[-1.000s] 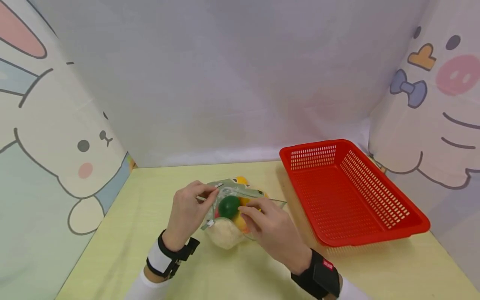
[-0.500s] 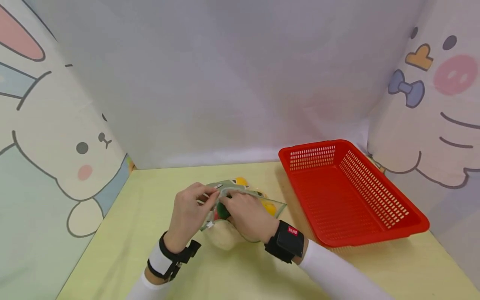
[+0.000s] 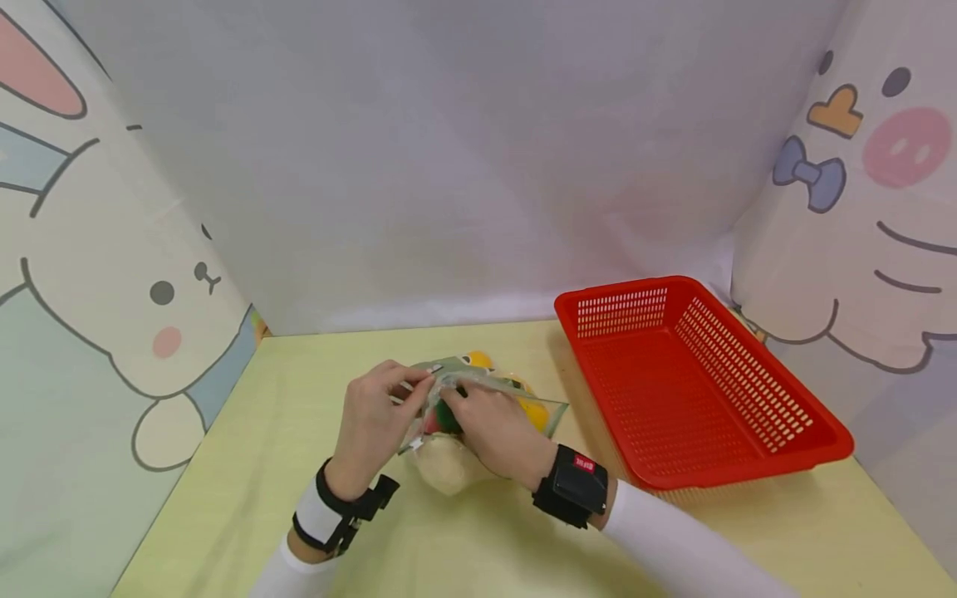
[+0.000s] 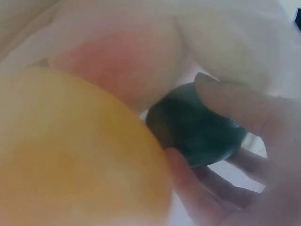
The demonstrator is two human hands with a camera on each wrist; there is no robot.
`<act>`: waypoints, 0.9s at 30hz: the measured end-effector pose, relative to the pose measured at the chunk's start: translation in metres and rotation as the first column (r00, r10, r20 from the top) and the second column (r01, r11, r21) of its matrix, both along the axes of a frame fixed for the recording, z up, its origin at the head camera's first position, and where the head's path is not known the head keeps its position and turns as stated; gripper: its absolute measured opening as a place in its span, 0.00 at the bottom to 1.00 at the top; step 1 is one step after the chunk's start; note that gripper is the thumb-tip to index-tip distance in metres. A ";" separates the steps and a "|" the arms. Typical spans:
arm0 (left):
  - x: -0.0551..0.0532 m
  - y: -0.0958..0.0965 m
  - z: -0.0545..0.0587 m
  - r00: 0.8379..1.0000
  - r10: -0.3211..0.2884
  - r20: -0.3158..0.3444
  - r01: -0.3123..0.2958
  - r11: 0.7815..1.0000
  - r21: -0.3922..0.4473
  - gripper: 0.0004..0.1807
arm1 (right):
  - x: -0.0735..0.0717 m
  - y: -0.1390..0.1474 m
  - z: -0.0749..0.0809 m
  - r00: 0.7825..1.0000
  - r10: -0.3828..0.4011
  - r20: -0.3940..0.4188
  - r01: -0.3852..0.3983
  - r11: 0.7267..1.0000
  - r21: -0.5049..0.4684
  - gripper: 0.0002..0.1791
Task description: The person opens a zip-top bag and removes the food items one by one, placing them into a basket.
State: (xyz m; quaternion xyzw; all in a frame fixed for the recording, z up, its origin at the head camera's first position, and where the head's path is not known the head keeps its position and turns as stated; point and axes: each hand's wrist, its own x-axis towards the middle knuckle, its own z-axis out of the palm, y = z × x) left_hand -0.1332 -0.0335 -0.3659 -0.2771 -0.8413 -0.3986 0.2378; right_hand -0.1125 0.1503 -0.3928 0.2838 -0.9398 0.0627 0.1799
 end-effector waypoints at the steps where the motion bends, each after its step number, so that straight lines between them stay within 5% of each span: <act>1: 0.000 0.000 0.000 1.000 0.001 0.002 -0.001 1.000 0.001 0.02 | 0.004 0.002 0.001 1.000 0.006 -0.007 -0.006 1.000 -0.009 0.33; 5: 0.000 0.001 0.000 1.000 0.008 0.002 -0.008 1.000 -0.002 0.02 | 0.022 0.013 0.012 1.000 0.000 0.014 0.000 1.000 -0.012 0.32; 8: 0.000 0.001 0.000 1.000 0.016 0.007 -0.016 1.000 -0.001 0.02 | 0.036 0.020 0.025 0.993 -0.028 0.117 0.031 0.999 -0.024 0.30; 12: 0.000 0.001 0.000 0.999 0.022 0.027 -0.022 1.000 0.021 0.02 | 0.053 0.033 0.049 0.951 -0.109 0.288 0.141 0.986 -0.092 0.32; 15: 0.000 0.001 0.000 0.999 0.022 0.036 -0.023 0.999 0.033 0.02 | 0.058 0.047 0.067 0.932 -0.160 0.326 0.217 0.965 -0.147 0.34; 22: -0.001 0.001 0.000 0.999 0.021 0.027 -0.022 0.999 0.025 0.02 | 0.031 0.100 0.092 0.943 -0.232 0.237 0.274 0.948 -0.164 0.32; 24: 0.000 0.001 0.001 0.999 0.021 0.034 -0.022 0.999 0.026 0.03 | 0.015 0.116 0.094 0.932 -0.259 0.252 0.302 0.942 -0.147 0.31; 27: 0.000 0.001 0.001 0.999 0.022 0.043 -0.023 0.999 0.025 0.03 | -0.012 0.139 0.089 0.887 -0.315 0.337 0.365 0.926 -0.095 0.27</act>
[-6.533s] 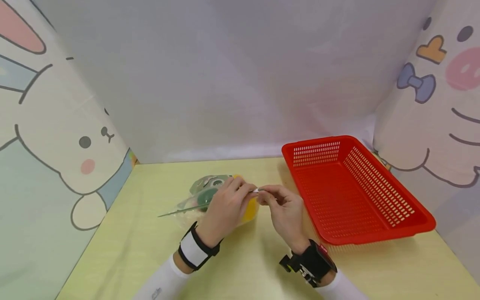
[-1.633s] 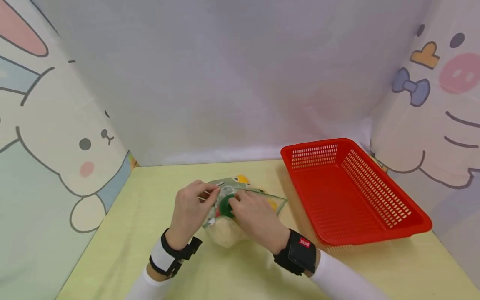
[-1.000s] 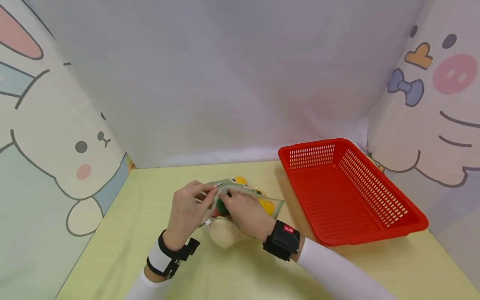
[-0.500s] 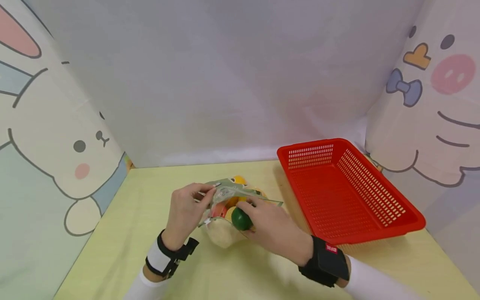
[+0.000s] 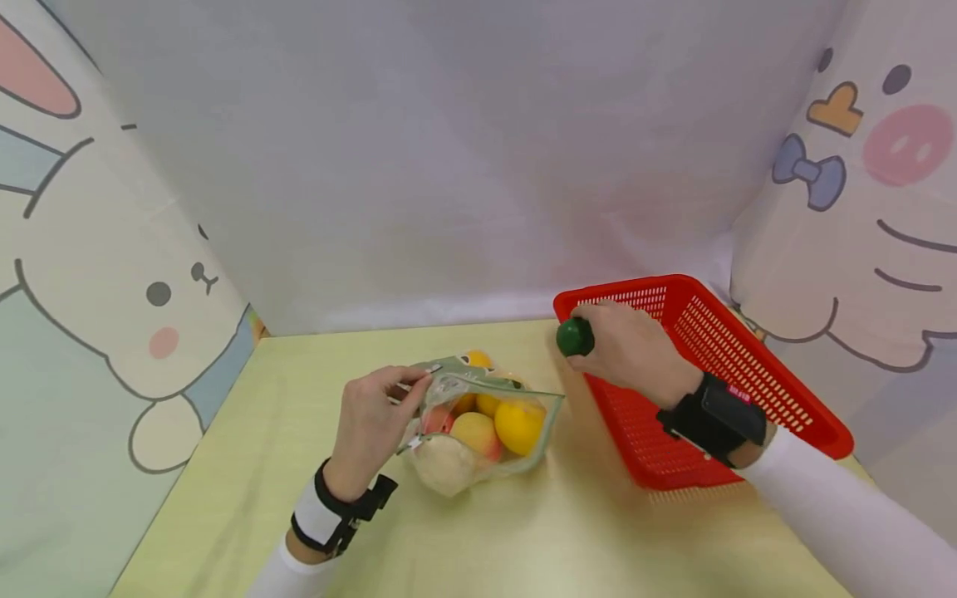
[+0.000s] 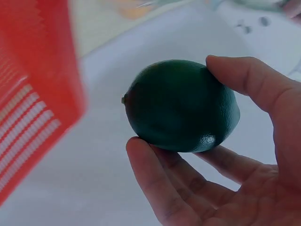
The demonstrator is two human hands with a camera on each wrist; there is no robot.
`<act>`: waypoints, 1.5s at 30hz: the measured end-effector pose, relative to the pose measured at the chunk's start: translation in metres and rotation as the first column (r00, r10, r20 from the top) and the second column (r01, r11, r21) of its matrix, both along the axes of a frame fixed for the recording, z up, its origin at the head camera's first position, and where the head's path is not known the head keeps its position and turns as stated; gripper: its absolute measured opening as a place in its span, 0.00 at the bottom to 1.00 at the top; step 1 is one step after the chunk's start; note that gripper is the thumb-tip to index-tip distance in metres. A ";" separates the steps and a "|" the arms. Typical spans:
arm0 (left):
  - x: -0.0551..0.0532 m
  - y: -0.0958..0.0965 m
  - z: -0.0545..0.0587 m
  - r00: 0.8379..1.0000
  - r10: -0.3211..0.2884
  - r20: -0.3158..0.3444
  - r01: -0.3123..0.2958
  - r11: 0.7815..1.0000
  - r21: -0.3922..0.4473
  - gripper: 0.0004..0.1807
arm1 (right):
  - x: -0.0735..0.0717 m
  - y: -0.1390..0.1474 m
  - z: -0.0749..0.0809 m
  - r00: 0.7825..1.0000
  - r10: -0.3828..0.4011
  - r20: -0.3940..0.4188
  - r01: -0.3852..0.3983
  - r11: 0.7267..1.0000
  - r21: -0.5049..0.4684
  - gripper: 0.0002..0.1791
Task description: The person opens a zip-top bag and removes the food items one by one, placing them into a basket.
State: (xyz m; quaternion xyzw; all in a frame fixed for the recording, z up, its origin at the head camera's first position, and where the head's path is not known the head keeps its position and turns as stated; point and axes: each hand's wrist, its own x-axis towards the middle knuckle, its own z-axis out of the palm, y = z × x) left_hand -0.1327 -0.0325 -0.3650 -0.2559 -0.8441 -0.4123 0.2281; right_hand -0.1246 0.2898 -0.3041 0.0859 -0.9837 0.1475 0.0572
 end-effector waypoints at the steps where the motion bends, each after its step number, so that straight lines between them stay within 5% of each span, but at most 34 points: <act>1: 0.000 0.000 -0.001 1.000 -0.001 0.000 0.001 1.000 0.000 0.03 | -0.010 0.008 -0.004 0.999 -0.016 0.032 0.016 1.000 0.007 0.25; 5: -0.002 0.000 -0.003 1.000 -0.010 -0.009 0.010 1.000 -0.002 0.03 | -0.048 0.037 -0.027 0.992 -0.056 0.114 0.052 0.998 0.040 0.19; 11: -0.003 -0.001 -0.003 0.999 -0.027 -0.033 0.027 1.000 -0.012 0.03 | -0.089 0.062 -0.057 0.990 -0.014 0.143 -0.001 0.995 0.104 0.17; 21: -0.001 -0.002 -0.002 0.999 -0.024 -0.035 0.023 1.000 -0.015 0.03 | -0.126 0.074 -0.104 0.982 0.006 0.188 -0.035 0.988 0.152 0.17; 27: 0.000 0.000 -0.003 0.999 -0.028 -0.043 0.028 1.000 -0.015 0.03 | -0.124 0.079 -0.111 0.989 0.028 0.146 -0.057 0.978 0.199 0.22; 31: -0.001 0.000 -0.003 0.999 -0.024 -0.043 0.023 1.000 -0.016 0.03 | -0.117 0.080 -0.102 0.993 0.047 0.112 -0.073 0.969 0.235 0.29; 37: 0.000 0.000 -0.001 1.000 -0.015 -0.010 0.015 1.000 -0.009 0.03 | -0.092 0.064 -0.069 0.997 0.046 0.068 -0.061 0.967 0.246 0.30; 45: 0.004 0.001 0.001 1.000 -0.018 0.002 0.018 1.000 -0.007 0.03 | -0.036 0.010 -0.014 0.989 0.140 -0.052 -0.129 0.977 0.168 0.28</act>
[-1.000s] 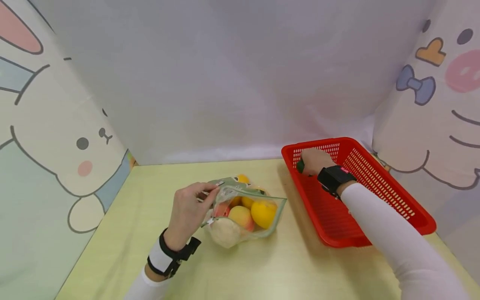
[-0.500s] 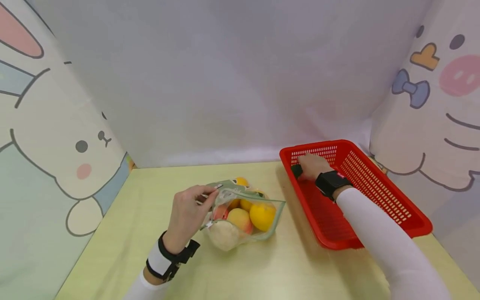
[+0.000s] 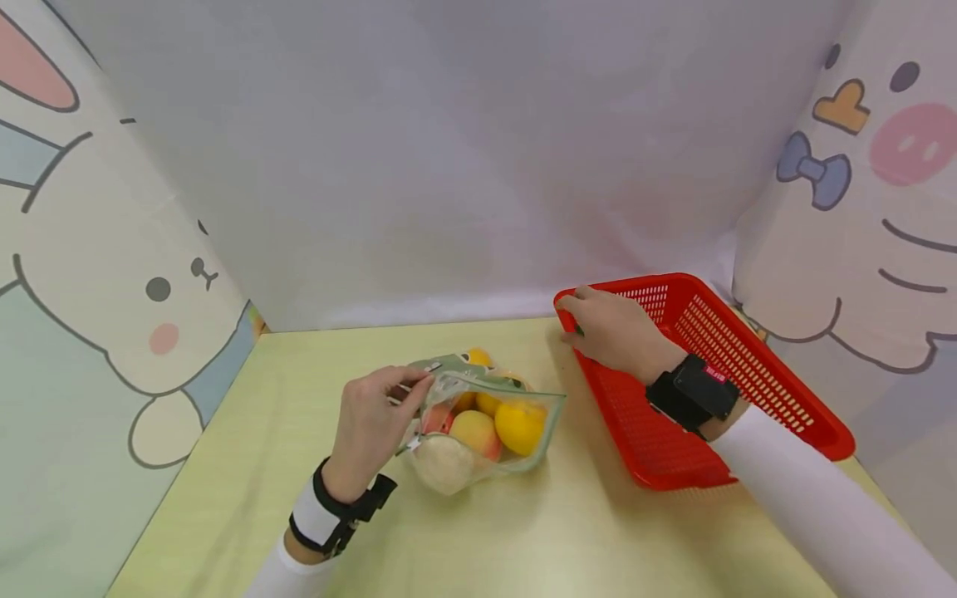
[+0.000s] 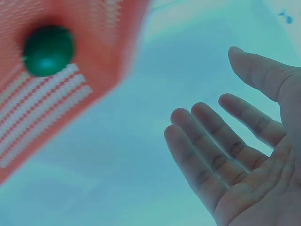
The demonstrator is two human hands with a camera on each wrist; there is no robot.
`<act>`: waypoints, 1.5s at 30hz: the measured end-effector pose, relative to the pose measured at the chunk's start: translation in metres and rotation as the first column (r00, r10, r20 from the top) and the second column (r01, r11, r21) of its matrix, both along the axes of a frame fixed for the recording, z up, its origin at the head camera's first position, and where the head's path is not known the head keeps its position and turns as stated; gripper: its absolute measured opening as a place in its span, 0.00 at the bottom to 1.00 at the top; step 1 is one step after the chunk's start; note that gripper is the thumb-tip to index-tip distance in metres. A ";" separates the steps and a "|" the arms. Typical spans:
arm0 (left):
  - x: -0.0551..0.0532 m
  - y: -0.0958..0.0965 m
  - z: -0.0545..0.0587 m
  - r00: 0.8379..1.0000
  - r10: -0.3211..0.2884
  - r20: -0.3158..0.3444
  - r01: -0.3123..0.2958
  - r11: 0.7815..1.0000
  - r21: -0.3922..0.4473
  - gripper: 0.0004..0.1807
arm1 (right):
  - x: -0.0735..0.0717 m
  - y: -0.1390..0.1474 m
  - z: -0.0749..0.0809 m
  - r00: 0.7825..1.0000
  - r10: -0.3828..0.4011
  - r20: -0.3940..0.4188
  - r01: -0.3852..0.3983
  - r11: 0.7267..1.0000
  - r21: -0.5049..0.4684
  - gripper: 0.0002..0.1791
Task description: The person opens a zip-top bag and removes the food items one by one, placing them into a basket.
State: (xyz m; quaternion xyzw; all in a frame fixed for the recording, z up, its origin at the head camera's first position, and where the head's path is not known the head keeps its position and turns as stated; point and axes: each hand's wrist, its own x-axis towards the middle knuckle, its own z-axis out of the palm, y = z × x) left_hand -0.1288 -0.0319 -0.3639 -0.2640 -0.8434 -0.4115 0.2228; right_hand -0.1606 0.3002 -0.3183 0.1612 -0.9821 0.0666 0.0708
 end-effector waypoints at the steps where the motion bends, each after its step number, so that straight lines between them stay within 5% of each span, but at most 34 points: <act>1: 0.000 0.000 0.000 1.000 0.000 -0.001 0.000 1.000 0.000 0.03 | 0.007 -0.008 0.006 1.000 0.014 -0.019 -0.014 1.000 -0.005 0.27; 6: -0.001 0.001 0.001 1.000 0.000 -0.003 0.000 1.000 0.002 0.03 | 0.040 -0.043 0.021 0.974 0.162 -0.156 -0.175 0.982 -0.068 0.24; 10: -0.001 0.001 0.000 1.000 0.000 -0.009 0.000 1.000 0.003 0.03 | 0.058 -0.066 0.015 0.916 0.336 -0.219 -0.371 0.918 -0.139 0.21; 13: 0.000 0.001 -0.001 1.000 0.000 -0.011 0.000 1.000 0.002 0.02 | 0.065 -0.081 0.003 0.893 0.414 -0.175 -0.442 0.881 -0.167 0.18; 18: -0.001 0.001 0.001 1.000 -0.007 -0.024 0.008 1.000 0.004 0.03 | 0.061 -0.102 -0.025 0.869 0.479 -0.125 -0.488 0.872 -0.046 0.18; 23: -0.002 0.003 0.004 0.999 -0.013 -0.038 0.013 1.000 0.002 0.03 | 0.043 -0.117 -0.050 0.815 0.562 -0.141 -0.551 0.827 0.112 0.19; 28: 0.000 0.000 0.001 1.000 -0.013 -0.027 0.013 1.000 0.001 0.02 | 0.037 -0.127 -0.067 0.800 0.599 -0.033 -0.600 0.800 -0.014 0.18; 36: 0.001 -0.001 0.000 0.999 -0.022 -0.040 0.022 1.000 -0.001 0.03 | 0.043 -0.135 -0.078 0.799 0.575 0.176 -0.556 0.818 -0.151 0.27; 45: 0.002 -0.004 0.000 0.999 -0.004 -0.052 0.003 1.000 -0.014 0.03 | 0.046 -0.148 -0.086 0.812 0.582 0.044 -0.582 0.813 -0.007 0.32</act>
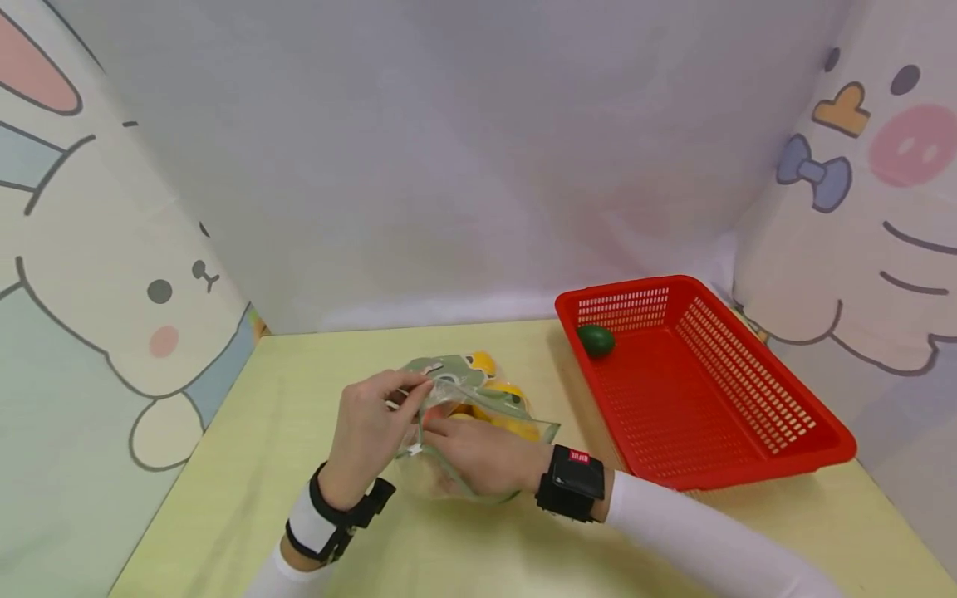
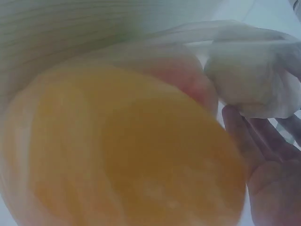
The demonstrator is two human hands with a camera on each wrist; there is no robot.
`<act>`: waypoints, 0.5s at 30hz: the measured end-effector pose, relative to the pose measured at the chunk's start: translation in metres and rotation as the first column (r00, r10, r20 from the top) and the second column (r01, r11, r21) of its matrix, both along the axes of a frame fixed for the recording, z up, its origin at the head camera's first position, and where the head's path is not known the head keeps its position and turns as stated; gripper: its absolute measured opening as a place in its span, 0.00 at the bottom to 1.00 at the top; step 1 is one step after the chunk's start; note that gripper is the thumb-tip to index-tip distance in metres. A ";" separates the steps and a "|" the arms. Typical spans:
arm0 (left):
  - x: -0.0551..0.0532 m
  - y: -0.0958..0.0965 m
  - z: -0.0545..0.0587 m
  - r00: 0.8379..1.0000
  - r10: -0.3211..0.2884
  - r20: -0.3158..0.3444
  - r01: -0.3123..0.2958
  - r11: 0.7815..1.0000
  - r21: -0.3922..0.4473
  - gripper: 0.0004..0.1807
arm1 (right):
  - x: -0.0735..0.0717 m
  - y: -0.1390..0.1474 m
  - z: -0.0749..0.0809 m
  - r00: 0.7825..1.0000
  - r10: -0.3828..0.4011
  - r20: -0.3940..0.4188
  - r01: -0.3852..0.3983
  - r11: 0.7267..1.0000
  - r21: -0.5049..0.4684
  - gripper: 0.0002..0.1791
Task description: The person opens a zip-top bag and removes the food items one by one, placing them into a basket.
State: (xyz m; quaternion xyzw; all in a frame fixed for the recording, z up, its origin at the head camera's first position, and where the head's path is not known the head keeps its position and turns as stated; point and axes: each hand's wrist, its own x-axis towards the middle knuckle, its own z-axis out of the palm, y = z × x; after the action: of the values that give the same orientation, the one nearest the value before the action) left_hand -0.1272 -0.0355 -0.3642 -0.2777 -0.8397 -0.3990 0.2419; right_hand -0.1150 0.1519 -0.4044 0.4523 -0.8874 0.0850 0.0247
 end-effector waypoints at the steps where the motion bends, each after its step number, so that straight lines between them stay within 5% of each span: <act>1: 0.000 0.000 0.000 1.000 -0.001 -0.003 0.001 1.000 0.000 0.03 | 0.001 0.001 0.001 0.999 0.006 -0.042 -0.006 1.000 0.009 0.31; 7: 0.000 0.000 0.002 1.000 0.002 -0.008 -0.002 1.000 0.003 0.03 | 0.008 0.008 0.014 0.965 0.032 -0.261 -0.034 0.999 -0.006 0.29; 12: 0.001 -0.001 0.003 1.000 -0.006 -0.015 0.006 1.000 0.002 0.03 | 0.017 0.019 0.029 0.935 0.021 -0.355 -0.025 1.000 -0.007 0.33; 15: 0.001 -0.001 0.003 1.000 -0.010 -0.012 0.010 1.000 0.002 0.03 | 0.024 0.029 0.035 0.935 0.001 -0.356 0.004 1.000 0.013 0.35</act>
State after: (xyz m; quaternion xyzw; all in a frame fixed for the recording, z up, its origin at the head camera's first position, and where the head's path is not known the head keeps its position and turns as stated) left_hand -0.1260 -0.0361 -0.3614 -0.2839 -0.8366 -0.3993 0.2451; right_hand -0.0908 0.1805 -0.3690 0.4597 -0.8693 -0.0044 0.1817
